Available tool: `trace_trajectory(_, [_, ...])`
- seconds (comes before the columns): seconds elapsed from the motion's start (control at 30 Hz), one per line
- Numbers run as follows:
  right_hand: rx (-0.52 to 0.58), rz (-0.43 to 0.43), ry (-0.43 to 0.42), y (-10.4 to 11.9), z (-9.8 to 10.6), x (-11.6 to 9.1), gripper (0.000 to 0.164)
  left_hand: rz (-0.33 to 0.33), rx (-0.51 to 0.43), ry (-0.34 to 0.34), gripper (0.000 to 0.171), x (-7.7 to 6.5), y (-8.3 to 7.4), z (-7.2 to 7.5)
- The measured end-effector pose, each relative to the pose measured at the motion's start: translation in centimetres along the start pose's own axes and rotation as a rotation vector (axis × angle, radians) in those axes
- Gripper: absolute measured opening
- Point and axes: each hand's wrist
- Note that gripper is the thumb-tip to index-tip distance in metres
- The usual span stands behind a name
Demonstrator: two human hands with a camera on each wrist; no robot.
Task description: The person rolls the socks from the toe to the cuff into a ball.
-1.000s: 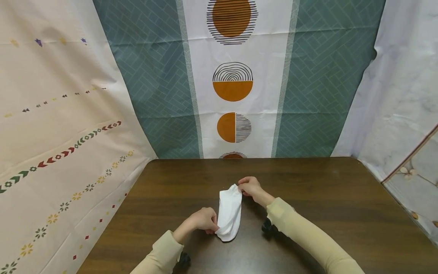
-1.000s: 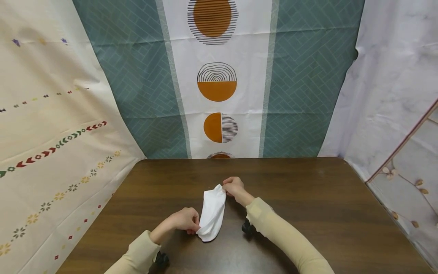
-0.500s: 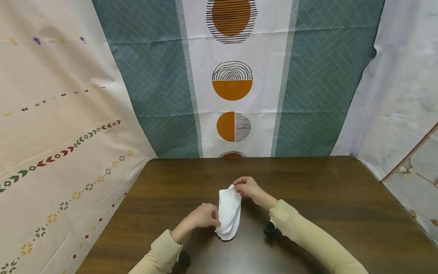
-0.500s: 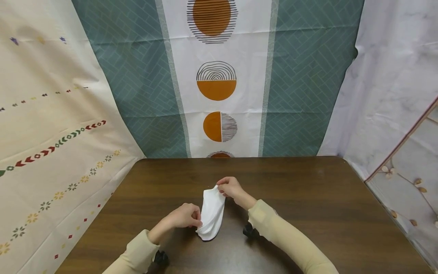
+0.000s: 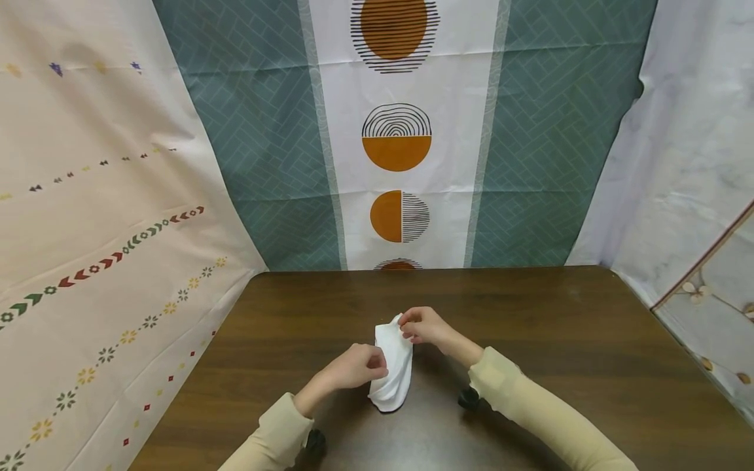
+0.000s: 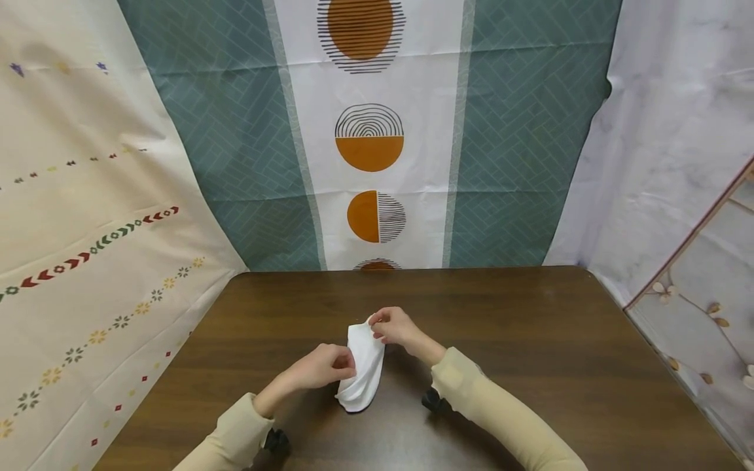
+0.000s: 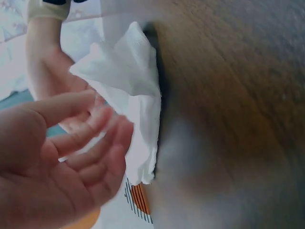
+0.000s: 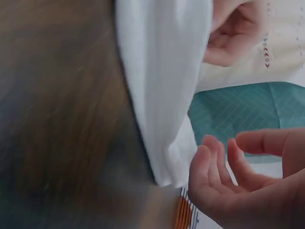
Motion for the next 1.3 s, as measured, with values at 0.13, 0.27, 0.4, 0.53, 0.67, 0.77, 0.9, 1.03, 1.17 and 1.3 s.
trace_trajectory(0.13, [-0.246, 0.174, 0.005, -0.6, 0.1, -0.3, 0.016, -0.023, -0.115, 0.014, 0.011, -0.1, 0.1, 0.1])
trace_trajectory(0.27, [-0.459, 0.354, 0.008, -0.8, 0.1, -0.8, 0.011, -0.036, -0.223, 0.067, 0.014, -0.2, 0.0, 0.2])
trace_trajectory(0.4, [-0.542, 0.437, 0.072, -0.7, 0.0, -1.4, 0.011, -0.04, -0.264, 0.137, 0.014, -0.3, -0.2, 0.3])
trace_trajectory(0.53, [-0.586, 0.492, 0.127, -0.6, 0.0, -1.9, 0.011, -0.019, -0.283, 0.153, 0.02, -0.2, -0.2, 0.1])
trace_trajectory(0.67, [-0.632, 0.529, 0.168, -1.0, 0.1, -2.2, 0.011, -0.013, -0.257, 0.163, 0.014, -0.2, -0.1, -0.3])
trace_trajectory(0.77, [-0.652, 0.558, 0.185, -1.4, 0.0, -2.4, 0.011, -0.038, -0.208, 0.169, 0.007, -0.1, 0.0, -0.7])
trace_trajectory(0.9, [-0.66, 0.596, 0.184, -1.7, 0.0, -2.6, 0.01, -0.07, -0.134, 0.153, 0.006, 0.0, -0.1, -1.0])
trace_trajectory(1.03, [-0.642, 0.6, 0.224, -1.9, 0.0, -3.0, 0.007, -0.079, -0.075, 0.157, 0.009, 0.1, -0.5, -1.2])
trace_trajectory(1.17, [-0.64, 0.605, 0.311, -2.1, -0.1, -3.5, 0.01, -0.089, -0.044, 0.184, 0.012, 0.1, -0.7, -1.1])
trace_trajectory(1.3, [-0.679, 0.64, 0.388, -2.2, -0.3, -4.0, 0.007, -0.079, -0.107, 0.173, 0.008, 0.1, -0.2, -1.1])
Point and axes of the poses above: each hand's wrist, its own x-axis towards the middle knuckle, its own z-axis out of the back of the hand, y = z × x, and after that the axes turned 12 degrees about -z, right-handed
